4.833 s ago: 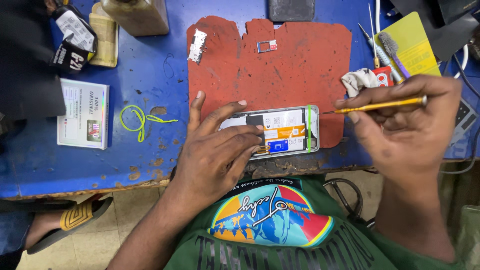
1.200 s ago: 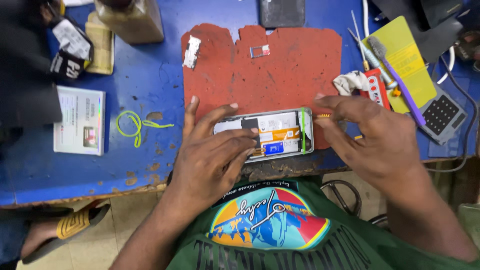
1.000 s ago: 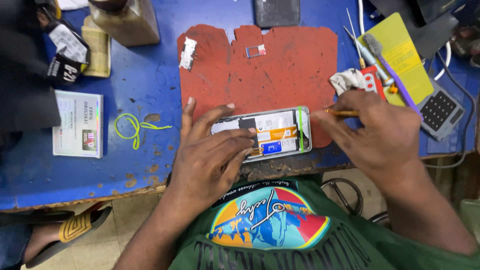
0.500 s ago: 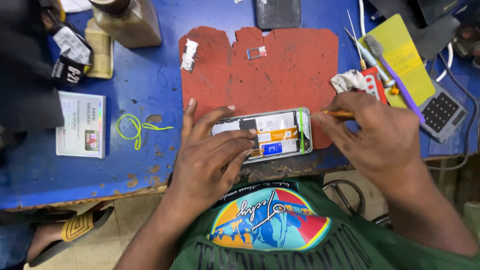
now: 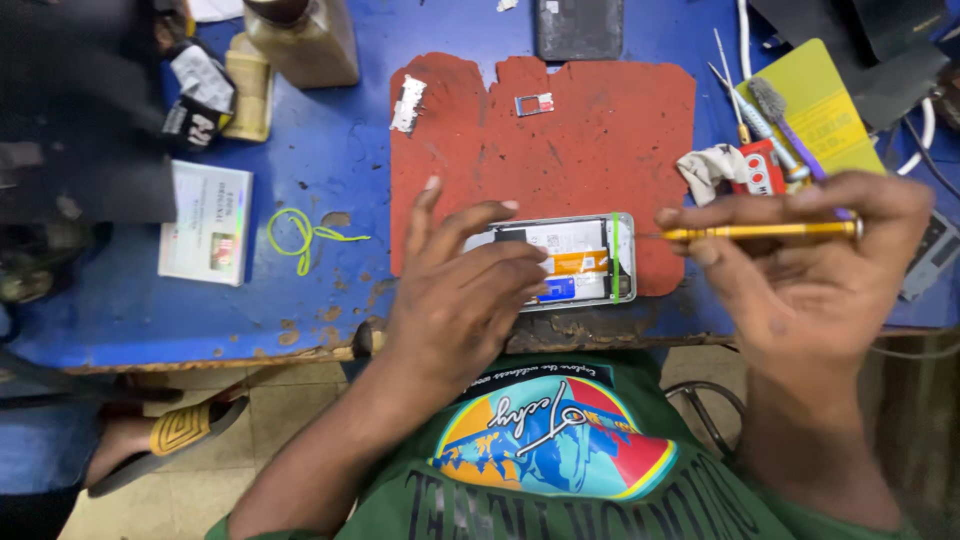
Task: The person unscrews several small components from the internal frame of a mobile phone using a screwdriver and then attaches a new screen to the assembly.
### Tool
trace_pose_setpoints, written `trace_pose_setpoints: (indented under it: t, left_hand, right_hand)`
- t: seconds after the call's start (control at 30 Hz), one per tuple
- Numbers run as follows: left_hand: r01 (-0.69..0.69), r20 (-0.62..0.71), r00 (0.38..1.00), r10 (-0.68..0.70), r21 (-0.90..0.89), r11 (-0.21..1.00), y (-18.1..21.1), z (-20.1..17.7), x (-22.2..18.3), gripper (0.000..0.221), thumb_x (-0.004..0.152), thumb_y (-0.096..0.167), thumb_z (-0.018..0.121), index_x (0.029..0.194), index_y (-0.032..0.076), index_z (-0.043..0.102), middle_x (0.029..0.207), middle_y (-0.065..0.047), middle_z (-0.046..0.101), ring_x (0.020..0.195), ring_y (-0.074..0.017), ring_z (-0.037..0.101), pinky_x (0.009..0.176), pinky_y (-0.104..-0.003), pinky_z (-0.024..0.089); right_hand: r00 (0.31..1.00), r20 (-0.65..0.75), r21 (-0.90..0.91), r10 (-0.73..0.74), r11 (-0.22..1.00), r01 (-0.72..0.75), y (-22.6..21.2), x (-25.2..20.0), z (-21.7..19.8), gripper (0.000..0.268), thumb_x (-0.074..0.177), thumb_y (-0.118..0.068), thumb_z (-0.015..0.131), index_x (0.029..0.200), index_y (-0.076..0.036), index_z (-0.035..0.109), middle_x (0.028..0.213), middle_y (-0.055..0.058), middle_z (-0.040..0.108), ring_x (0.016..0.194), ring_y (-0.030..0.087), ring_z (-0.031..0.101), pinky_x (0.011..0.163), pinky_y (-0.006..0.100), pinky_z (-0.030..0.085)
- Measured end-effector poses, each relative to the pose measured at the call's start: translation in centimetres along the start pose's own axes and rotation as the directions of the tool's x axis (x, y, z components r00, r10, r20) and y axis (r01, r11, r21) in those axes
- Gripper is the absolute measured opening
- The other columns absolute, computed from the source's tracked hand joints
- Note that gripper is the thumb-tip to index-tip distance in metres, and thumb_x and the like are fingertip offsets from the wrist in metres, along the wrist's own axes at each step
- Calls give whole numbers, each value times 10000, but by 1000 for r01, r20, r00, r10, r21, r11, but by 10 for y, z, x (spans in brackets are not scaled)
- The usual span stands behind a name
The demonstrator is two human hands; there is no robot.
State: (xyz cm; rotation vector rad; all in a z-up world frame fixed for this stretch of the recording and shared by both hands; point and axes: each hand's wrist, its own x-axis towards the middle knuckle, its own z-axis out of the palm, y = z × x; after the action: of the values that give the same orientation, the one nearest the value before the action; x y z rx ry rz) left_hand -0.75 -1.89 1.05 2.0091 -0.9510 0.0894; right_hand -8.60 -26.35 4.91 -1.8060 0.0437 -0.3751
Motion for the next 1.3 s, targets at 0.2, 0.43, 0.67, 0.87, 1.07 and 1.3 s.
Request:
trace_pose_setpoints:
  t: [0.2, 0.43, 0.67, 0.87, 1.07, 1.3]
  left_hand:
    - [21, -41, 999, -23, -62, 998, 14, 16, 14, 203, 844, 124, 843, 947, 94, 671, 976, 0, 703, 1188, -265, 624, 1252, -645, 270]
    - [30, -29, 999, -31, -45, 999, 17, 23, 16, 192, 837, 135, 843, 922, 101, 673, 948, 5, 705, 1169, -261, 629, 1248, -652, 258]
    - [35, -10, 999, -35, -22, 999, 19, 28, 16, 193, 838, 138, 845, 928, 96, 679, 947, -1, 700, 1169, -257, 625, 1251, -663, 254]
    - [30, 1, 1000, -30, -5, 1000, 21, 31, 18, 195, 839, 129, 842, 936, 87, 678, 952, -9, 694, 1174, -264, 620, 1247, -670, 255]
    - [37, 28, 999, -36, -8, 999, 25, 34, 19, 191, 852, 142, 844, 943, 101, 680, 951, 3, 685, 1175, -248, 621, 1263, -664, 262]
    - [46, 17, 999, -49, 143, 989, 36, 38, 13, 558, 897, 371, 790, 1280, -9, 652, 1311, -162, 583, 1301, -368, 519, 1188, -670, 239]
  right_hand:
    - [998, 25, 168, -65, 984, 60, 7, -21, 14, 492, 974, 144, 633, 1213, -100, 280, 1090, 238, 667, 1028, 310, 746, 984, 459, 673]
    - [992, 52, 151, -114, 983, 105, 19, -25, 11, 483, 953, 161, 625, 1207, -83, 294, 1087, 264, 662, 1041, 317, 742, 987, 469, 666]
    - [987, 88, 177, -134, 977, 117, 26, -28, 7, 486, 971, 182, 607, 1231, -83, 294, 1077, 264, 656, 1069, 324, 739, 996, 468, 663]
    - [982, 89, 107, -165, 982, 155, 28, -31, 4, 489, 949, 168, 641, 1218, -59, 302, 1113, 261, 661, 1046, 323, 742, 976, 449, 661]
    - [992, 4, -30, -129, 991, 129, 31, -34, 3, 529, 876, 170, 732, 1175, -39, 350, 991, 209, 582, 965, 326, 755, 844, 406, 675]
    - [997, -12, 73, -75, 994, 76, 26, -24, -15, 506, 972, 137, 665, 1224, -77, 282, 1069, 233, 678, 990, 300, 754, 940, 412, 683]
